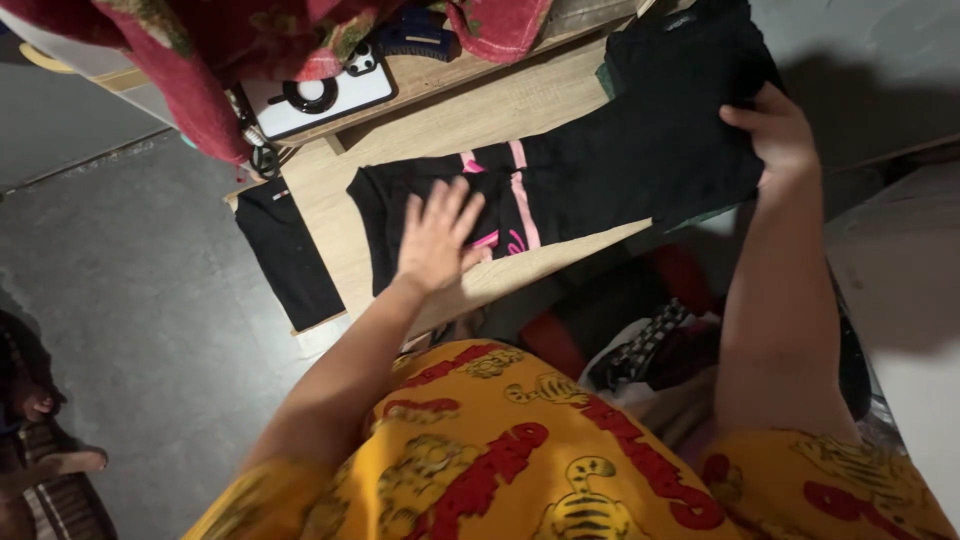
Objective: The recorder is folding multiple black t-shirts and stacking them on a wooden shelf.
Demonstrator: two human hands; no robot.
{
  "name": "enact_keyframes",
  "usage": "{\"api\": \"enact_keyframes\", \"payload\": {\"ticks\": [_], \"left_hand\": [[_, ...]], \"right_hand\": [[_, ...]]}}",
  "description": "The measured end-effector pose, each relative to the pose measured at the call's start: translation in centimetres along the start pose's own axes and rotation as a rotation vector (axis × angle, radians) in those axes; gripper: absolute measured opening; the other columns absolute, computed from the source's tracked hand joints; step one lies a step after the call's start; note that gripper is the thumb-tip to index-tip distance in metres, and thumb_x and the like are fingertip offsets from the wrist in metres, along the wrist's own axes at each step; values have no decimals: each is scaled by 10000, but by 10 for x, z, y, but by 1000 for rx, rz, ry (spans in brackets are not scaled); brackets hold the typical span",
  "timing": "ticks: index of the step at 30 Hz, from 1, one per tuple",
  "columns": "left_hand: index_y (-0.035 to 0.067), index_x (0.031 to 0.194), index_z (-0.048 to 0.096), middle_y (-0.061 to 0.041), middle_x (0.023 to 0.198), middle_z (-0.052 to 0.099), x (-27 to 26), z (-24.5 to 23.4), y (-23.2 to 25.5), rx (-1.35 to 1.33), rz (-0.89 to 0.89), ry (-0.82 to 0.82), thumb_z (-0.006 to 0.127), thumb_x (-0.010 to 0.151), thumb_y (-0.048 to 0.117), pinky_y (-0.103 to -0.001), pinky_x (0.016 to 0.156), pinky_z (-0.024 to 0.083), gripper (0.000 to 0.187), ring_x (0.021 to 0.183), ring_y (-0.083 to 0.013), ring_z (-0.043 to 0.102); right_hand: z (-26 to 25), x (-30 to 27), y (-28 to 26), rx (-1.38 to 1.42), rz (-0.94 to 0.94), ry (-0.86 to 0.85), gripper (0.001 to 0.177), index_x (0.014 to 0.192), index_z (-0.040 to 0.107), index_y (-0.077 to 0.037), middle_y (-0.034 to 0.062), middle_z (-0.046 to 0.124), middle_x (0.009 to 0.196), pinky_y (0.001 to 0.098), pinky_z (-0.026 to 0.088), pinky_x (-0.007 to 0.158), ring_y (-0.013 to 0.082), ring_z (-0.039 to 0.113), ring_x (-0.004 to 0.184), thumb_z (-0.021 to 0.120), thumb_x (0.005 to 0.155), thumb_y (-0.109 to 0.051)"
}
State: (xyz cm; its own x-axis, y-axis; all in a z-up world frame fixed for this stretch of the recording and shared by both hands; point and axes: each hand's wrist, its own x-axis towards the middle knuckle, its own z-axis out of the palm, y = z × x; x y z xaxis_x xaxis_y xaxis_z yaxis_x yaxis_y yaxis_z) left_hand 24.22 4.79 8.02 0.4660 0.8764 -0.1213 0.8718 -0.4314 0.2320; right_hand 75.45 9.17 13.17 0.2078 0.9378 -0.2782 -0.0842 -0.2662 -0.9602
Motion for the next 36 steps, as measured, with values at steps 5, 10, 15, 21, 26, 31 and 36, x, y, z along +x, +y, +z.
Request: {"api": "enact_keyframes", "payload": {"ticks": [5, 10, 15, 21, 26, 31, 36], "left_hand": [[249, 1621, 213, -88, 1690, 71, 5, 28, 1, 42, 98, -162, 431, 875, 784, -602, 1205, 106, 943, 1541, -379, 89], [146, 1614, 269, -158, 1646, 286, 24, 36, -19, -583, 29, -76, 454, 923, 775, -569, 1225, 175, 952, 1529, -388, 245], [92, 1576, 358, -175, 1495, 565, 16, -7, -55, -1884, -82, -98, 461, 915, 784, -501, 1135, 390, 963, 1361, -343, 533], [74, 1444, 474, -139, 1287, 681, 0, 55, -129, -2120, -486, 0, 649, 900, 362, -419, 991, 538, 640, 1163, -285, 665], [94, 1437, 532, -83, 1275, 692, -12, 62, -133, -1962, -347, 229, 738, 897, 17, -359, 959, 585, 583, 1126, -205, 679], [110, 1510, 428, -193, 1299, 643, -21, 38, -110, -1159, -508, 355, 761, 878, 165, -432, 988, 523, 717, 1150, -319, 623], [104, 1530, 379, -226, 1522, 426, -28, 4, -48, -151, -117, 514, 712, 932, 491, -596, 1116, 343, 785, 1388, -441, 410]], "right_hand": [[61, -39, -38, -227, 35, 231, 518, 1388, 690, -67, 132, 706, 1380, 411, 570, 1005, 275, 690, 1210, 796, 883, -119], [173, -79, -51, -681, -161, 270, 523, 1375, 608, -40, 177, 640, 1362, 396, 505, 1040, 284, 635, 1242, 803, 896, -113], [345, -129, -30, -911, -650, 110, 371, 1244, 719, -62, 168, 740, 1213, 378, 580, 950, 311, 728, 1083, 666, 880, -18], [396, -131, 82, -793, -509, -460, 717, 1517, 444, -11, 329, 489, 1406, 552, 444, 1060, 476, 493, 1281, 770, 948, -303], [320, -96, 94, -1252, -595, 163, 596, 1533, 517, -200, 116, 412, 1639, 673, 296, 1178, 437, 329, 1499, 572, 1051, -547], [308, -89, 137, -1334, -519, -30, 723, 1567, 411, -317, 90, 217, 1683, 751, 260, 1054, 466, 107, 1522, 559, 942, -649], [302, -87, 150, -1405, -478, -133, 750, 1571, 373, -377, 76, 164, 1702, 746, 258, 1066, 481, 82, 1515, 582, 907, -655]]}}
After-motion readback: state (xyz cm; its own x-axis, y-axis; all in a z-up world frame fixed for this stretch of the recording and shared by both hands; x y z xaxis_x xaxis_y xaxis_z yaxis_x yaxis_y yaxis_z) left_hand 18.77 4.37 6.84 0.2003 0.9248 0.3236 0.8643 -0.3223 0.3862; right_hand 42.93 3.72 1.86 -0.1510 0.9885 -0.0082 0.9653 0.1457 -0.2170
